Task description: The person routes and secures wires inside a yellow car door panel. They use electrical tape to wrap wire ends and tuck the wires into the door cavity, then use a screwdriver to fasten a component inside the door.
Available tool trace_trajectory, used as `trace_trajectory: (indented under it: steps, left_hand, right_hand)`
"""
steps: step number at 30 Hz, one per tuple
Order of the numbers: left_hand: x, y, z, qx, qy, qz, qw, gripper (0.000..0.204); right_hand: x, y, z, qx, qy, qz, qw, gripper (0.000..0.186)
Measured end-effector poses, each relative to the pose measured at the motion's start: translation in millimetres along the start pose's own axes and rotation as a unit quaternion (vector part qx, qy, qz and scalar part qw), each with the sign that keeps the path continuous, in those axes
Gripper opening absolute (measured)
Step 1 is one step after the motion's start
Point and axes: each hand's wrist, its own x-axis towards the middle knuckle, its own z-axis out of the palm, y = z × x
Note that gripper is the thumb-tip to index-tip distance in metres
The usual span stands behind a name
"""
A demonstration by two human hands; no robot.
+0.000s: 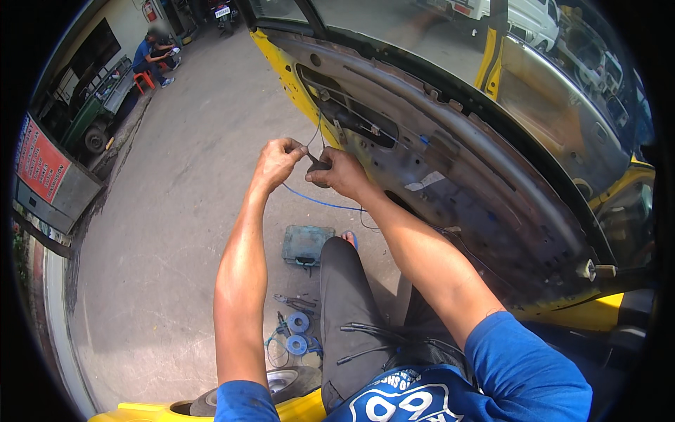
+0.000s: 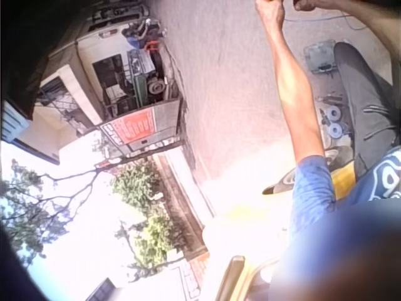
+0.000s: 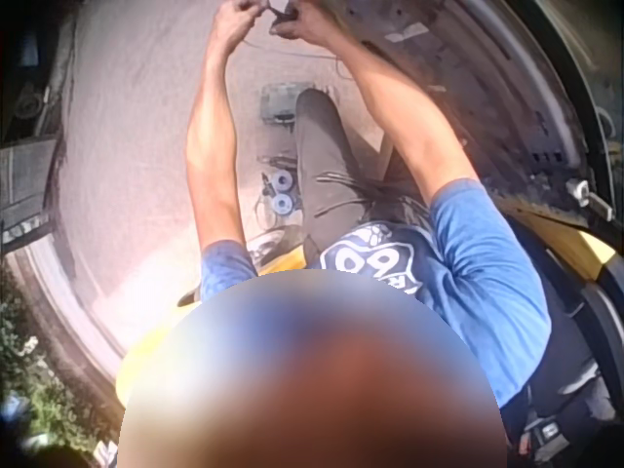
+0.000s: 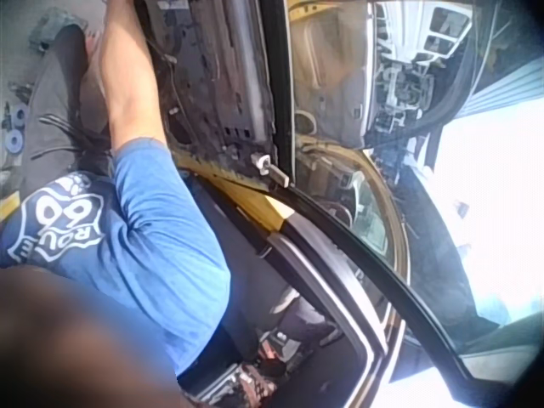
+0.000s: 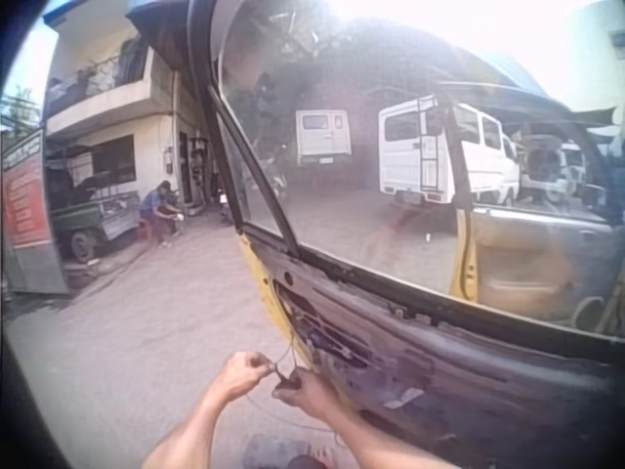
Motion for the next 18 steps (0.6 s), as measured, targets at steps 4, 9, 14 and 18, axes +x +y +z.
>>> trace_trajectory:
  steps: [4,9,14,18]
  left_hand:
    - [-1.6,-0.9,5.8,0.021,0.007,0.021,1.000,0.031]
    - [-1.2,0.2,3.8,0.067,0.006,0.048,0.997,0.027]
    - [0.9,1.5,-8.3,0.087,-0.012,0.089,0.992,0.026]
    - [2.3,-0.8,-9.8,0.086,-0.015,0.119,0.989,0.027]
  right_hand:
    - [-8.0,-2.3,4.5,-0.046,0.039,0.003,0.998,0.054]
    - [-16.7,-2.6,8.0,-0.021,-0.007,0.000,1.000,0.050]
    - [0.9,-14.8,-9.8,-0.021,0.107,-0.208,0.972,0.031]
    - [31.8,-38.7,-38.9,-0.136,0.019,-0.282,0.949,0.028]
